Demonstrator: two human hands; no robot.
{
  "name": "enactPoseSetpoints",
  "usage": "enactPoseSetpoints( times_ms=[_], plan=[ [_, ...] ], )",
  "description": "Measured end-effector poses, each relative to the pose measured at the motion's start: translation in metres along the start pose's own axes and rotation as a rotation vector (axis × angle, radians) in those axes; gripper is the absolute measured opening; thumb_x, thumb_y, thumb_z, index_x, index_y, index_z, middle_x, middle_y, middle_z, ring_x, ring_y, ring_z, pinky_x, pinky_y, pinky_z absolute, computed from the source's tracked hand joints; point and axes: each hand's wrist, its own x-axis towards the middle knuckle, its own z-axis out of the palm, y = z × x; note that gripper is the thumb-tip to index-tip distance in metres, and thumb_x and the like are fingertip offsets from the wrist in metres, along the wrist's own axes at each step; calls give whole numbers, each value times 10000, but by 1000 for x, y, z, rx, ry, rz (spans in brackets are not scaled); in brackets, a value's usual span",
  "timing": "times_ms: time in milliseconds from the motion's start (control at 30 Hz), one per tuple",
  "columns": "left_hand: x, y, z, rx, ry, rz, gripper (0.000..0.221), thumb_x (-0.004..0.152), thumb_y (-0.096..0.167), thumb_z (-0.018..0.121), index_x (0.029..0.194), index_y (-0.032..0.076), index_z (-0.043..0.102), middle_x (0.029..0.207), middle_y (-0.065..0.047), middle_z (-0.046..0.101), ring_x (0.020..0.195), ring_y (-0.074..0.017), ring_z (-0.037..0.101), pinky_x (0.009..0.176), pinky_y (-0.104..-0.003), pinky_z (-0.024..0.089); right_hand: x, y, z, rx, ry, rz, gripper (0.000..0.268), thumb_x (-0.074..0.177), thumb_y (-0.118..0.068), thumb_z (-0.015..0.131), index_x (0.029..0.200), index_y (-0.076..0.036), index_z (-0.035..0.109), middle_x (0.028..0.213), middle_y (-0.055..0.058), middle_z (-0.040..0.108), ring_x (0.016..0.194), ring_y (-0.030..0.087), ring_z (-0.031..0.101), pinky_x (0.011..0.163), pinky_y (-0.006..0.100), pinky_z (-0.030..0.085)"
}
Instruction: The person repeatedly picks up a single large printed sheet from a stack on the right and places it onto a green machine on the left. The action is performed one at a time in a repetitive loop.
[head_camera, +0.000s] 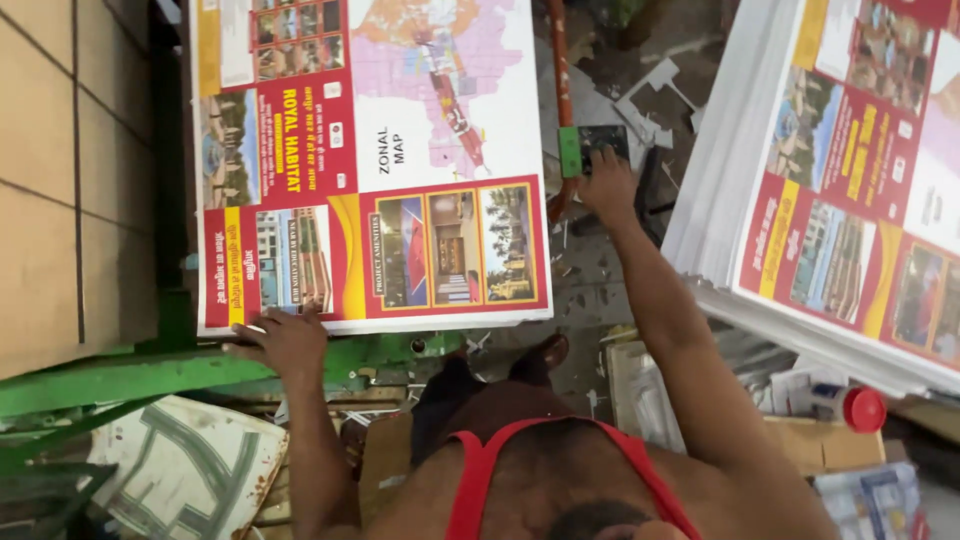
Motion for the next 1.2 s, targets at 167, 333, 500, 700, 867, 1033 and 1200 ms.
enactPoseSetpoints(
  times_ms=[167, 333, 500, 700, 867, 1033, 1200],
  plan=[
    [-14, 64, -87, -531, 84, 333, 646, 1016, 412, 542, 1492, -20, 477, 1510, -350, 442, 1392, -518, 364, 1120, -649, 212, -2, 39, 31, 199, -76, -3, 541, 857, -402, 752, 1275, -76, 642, 1384, 235, 584, 1194, 422, 591, 948, 564, 493],
    [-115, 162, -186, -1144, -23, 753, 357, 1094, 183, 538, 1421, 53, 597, 1478, -222, 597, 1400, -358, 553, 1159, -449, 428, -56, 68, 9, 490, 128, -221, 498, 904, -299, 785, 1308, -46, 640, 1378, 269, 602, 1270, 436, 576, 1052, 503, 491],
    [-154, 244, -213, -1352, -903, 1504, 282, 1045, 157, 612, 1299, 45, 666, 1243, -103, 740, 1193, -206, 690, 1045, -342, 529, -111, 115, -107, 426, 362, -65, 350, 911, -48, 752, 1249, -80, 666, 1436, 186, 643, 1357, 390, 601, 1149, 472, 502],
    [-141, 301, -48, -1131, -1124, 1048, 285, 1020, 155, 608, 1261, 16, 668, 1178, -87, 733, 1112, -186, 690, 1005, -332, 518, -167, 217, -148, 138, 122, 420, 507, 847, -356, 866, 1204, -67, 651, 1473, 284, 475, 1355, 482, 377, 976, 641, 359],
    [-138, 326, -16, -1176, -1286, 849, 301, 1032, 167, 589, 1283, 12, 644, 1164, -87, 716, 1102, -184, 696, 972, -320, 538, -181, 248, -113, 66, -145, 274, 689, 768, -607, 876, 1144, -68, 670, 1426, 353, 449, 1324, 594, 344, 1062, 687, 363],
    [-156, 367, -33, -1166, -1326, 765, 300, 1043, 186, 578, 1283, 19, 649, 1153, -80, 729, 1079, -188, 716, 916, -314, 560, -171, 244, -116, 53, -149, 191, 521, 710, -584, 910, 979, -169, 750, 1433, 452, 351, 1256, 742, 247, 1003, 705, 377],
    [-189, 404, -60, -1270, -1424, 749, 303, 1063, 189, 572, 1304, 23, 649, 1177, -100, 743, 1085, -188, 724, 955, -312, 575, -164, 211, -149, 181, -263, 346, 455, 662, -475, 789, 927, -128, 662, 1449, 399, 448, 1284, 709, 292, 1011, 740, 350]
  ],
)
